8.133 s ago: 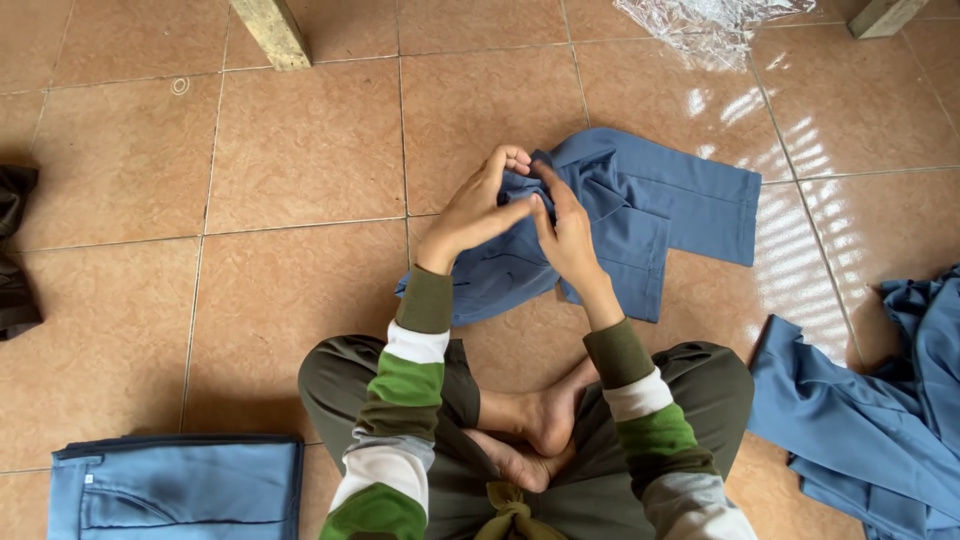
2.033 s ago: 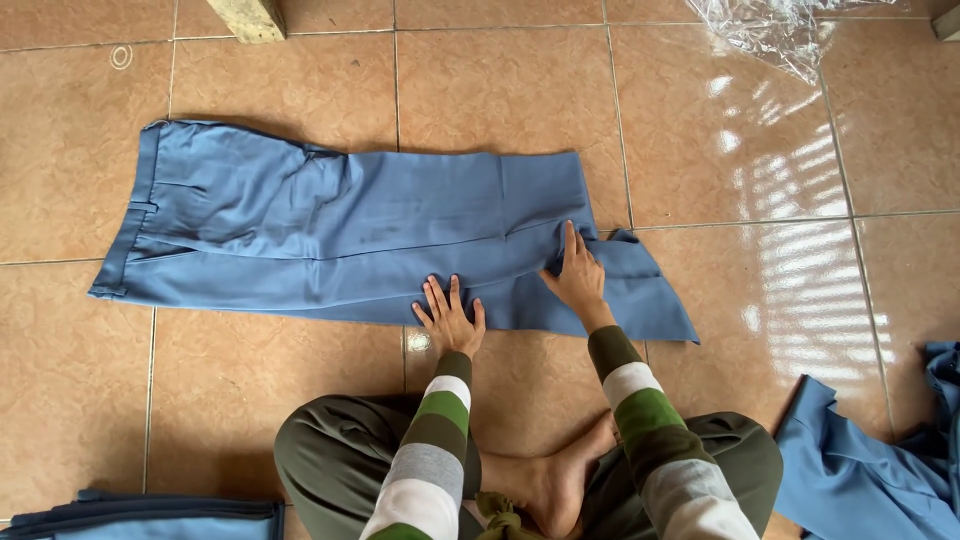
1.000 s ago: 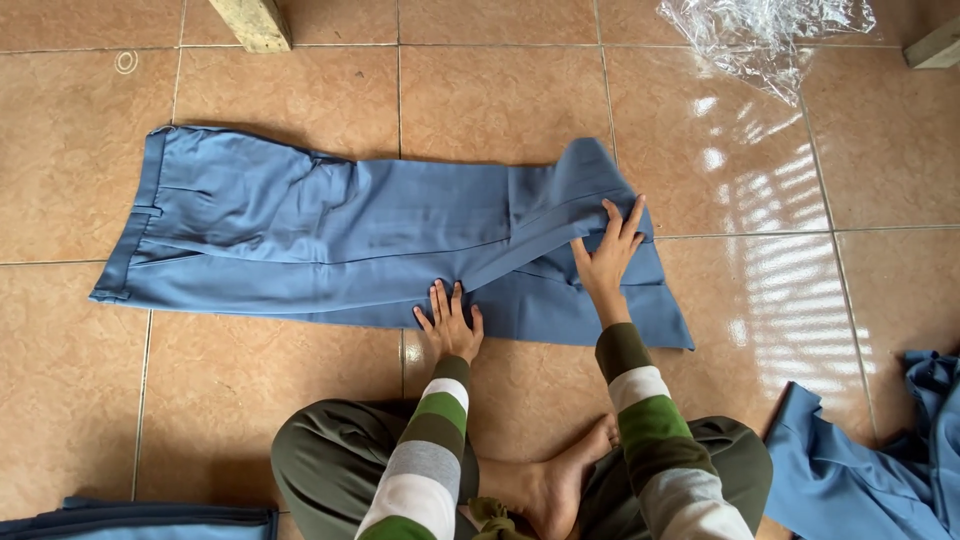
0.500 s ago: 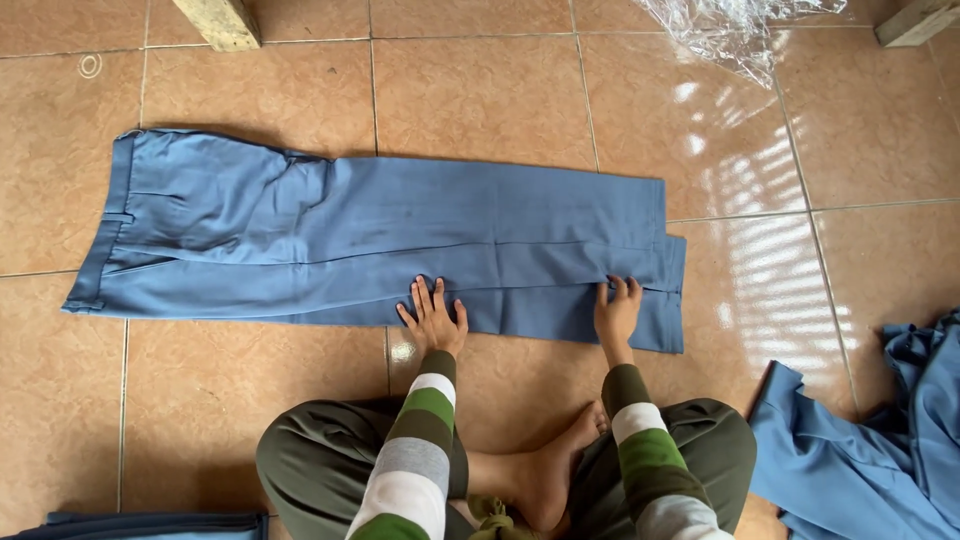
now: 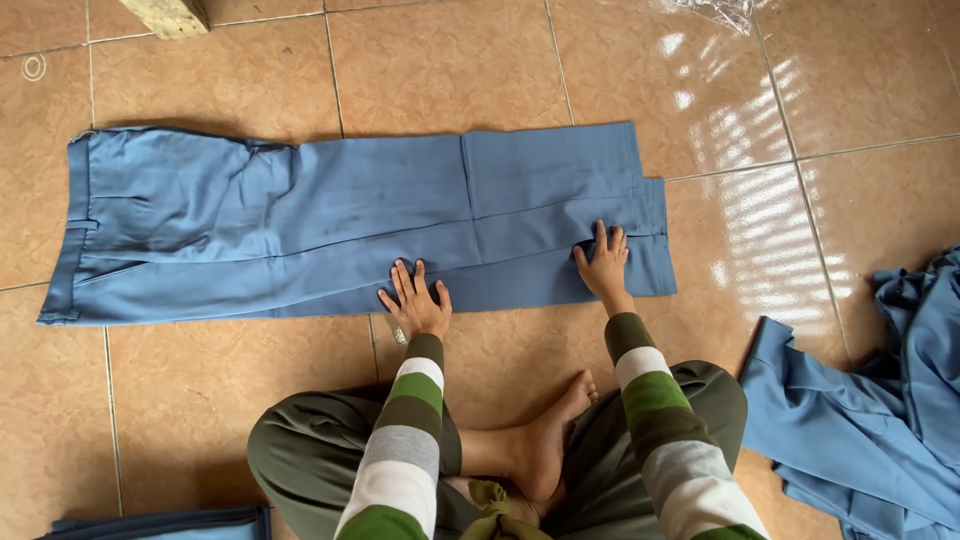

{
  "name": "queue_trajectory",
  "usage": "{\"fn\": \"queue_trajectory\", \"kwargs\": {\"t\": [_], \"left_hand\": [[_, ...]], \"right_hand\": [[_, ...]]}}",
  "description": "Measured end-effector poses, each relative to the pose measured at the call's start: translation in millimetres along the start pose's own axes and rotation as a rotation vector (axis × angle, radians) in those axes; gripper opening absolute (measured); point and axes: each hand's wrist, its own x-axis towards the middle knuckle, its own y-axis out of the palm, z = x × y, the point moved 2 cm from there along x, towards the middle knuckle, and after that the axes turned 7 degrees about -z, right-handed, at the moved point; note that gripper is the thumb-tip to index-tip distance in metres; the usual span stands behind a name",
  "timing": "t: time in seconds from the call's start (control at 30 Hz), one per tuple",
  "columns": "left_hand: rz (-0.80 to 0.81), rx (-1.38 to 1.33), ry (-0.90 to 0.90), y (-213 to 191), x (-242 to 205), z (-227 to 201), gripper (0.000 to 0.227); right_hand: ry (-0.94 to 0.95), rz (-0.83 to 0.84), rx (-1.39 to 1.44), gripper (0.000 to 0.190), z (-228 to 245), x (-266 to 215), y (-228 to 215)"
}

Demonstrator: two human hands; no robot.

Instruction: Folding a pair of blue trousers on the floor into a neat square.

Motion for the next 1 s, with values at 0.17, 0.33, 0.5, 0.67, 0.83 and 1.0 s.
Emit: {"fn": "queue_trajectory", "kwargs": {"t": [0.17, 0.33, 0.5, 0.67, 0.83, 1.0], "left_hand": [[0.0, -0.011, -0.002, -0.5, 0.8, -0.3, 0.061], [-0.027, 0.009, -0.017, 11.1, -2.5, 4.1, 0.061], [-0.082, -0.014, -0.001, 8.5, -1.0, 3.1, 0.057], [-0.101, -0.001, 0.019, 8.7, -1.6, 4.1, 0.057], [-0.158, 0.0, 0.023, 7.8, -1.0, 5.8, 0.053], [-0.256, -0.164, -0.052, 2.3, -1.9, 10.4, 0.025]], "right_hand": [[0.021, 0.051, -0.032, 0.076, -5.9, 29.1, 7.3], [0.024, 0.0, 0.0, 0.07, 5.6, 35.0, 2.2], [0.074, -0.189, 0.158, 0.032, -7.5, 43.2, 4.4], [-0.122, -0.551, 0.177, 0.032, 43.7, 13.5, -52.4], [-0.176, -0.726, 0.169, 0.043, 48.4, -47.3, -68.7], [0.236, -0.373, 0.161, 0.054, -35.6, -81.1, 23.8]]}}
